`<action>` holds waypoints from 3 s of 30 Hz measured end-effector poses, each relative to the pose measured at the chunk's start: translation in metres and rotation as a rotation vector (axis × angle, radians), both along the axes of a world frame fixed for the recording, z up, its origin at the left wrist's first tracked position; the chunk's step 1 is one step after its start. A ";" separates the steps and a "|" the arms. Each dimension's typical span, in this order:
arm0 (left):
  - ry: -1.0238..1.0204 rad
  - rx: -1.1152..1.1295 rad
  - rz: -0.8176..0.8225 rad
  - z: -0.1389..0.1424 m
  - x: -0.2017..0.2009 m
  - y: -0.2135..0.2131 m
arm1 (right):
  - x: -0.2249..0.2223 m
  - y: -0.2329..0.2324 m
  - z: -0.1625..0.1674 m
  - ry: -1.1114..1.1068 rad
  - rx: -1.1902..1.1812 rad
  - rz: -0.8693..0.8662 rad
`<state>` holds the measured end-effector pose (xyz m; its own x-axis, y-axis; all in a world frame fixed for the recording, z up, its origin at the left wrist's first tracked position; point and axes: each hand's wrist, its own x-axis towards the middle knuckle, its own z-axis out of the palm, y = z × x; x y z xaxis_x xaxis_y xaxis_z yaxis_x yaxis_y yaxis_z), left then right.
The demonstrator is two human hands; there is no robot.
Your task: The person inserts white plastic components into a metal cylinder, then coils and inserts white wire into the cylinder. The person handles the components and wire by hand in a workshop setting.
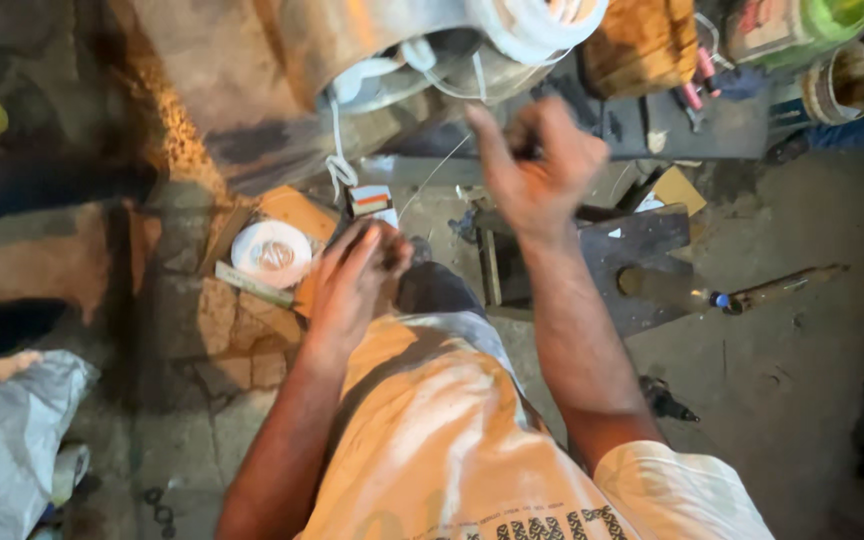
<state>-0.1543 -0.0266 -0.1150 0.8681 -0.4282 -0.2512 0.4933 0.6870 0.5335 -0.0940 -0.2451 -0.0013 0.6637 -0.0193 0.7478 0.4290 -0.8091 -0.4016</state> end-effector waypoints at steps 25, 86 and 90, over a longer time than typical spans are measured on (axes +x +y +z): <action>0.000 0.387 0.577 -0.005 -0.043 -0.075 | 0.179 -0.124 0.094 0.213 -0.690 0.314; -1.507 0.886 -0.375 0.237 0.074 -0.003 | -0.099 -0.035 0.116 -0.007 0.117 0.083; -1.418 0.838 -0.414 0.243 0.084 -0.008 | -0.052 -0.054 0.120 -0.046 -0.326 0.299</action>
<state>-0.0704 -0.0350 0.1276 0.4647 -0.8300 0.3084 -0.5947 -0.0346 0.8032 -0.1461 -0.2990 0.1187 0.5699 0.4105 0.7118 0.6751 -0.7278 -0.1208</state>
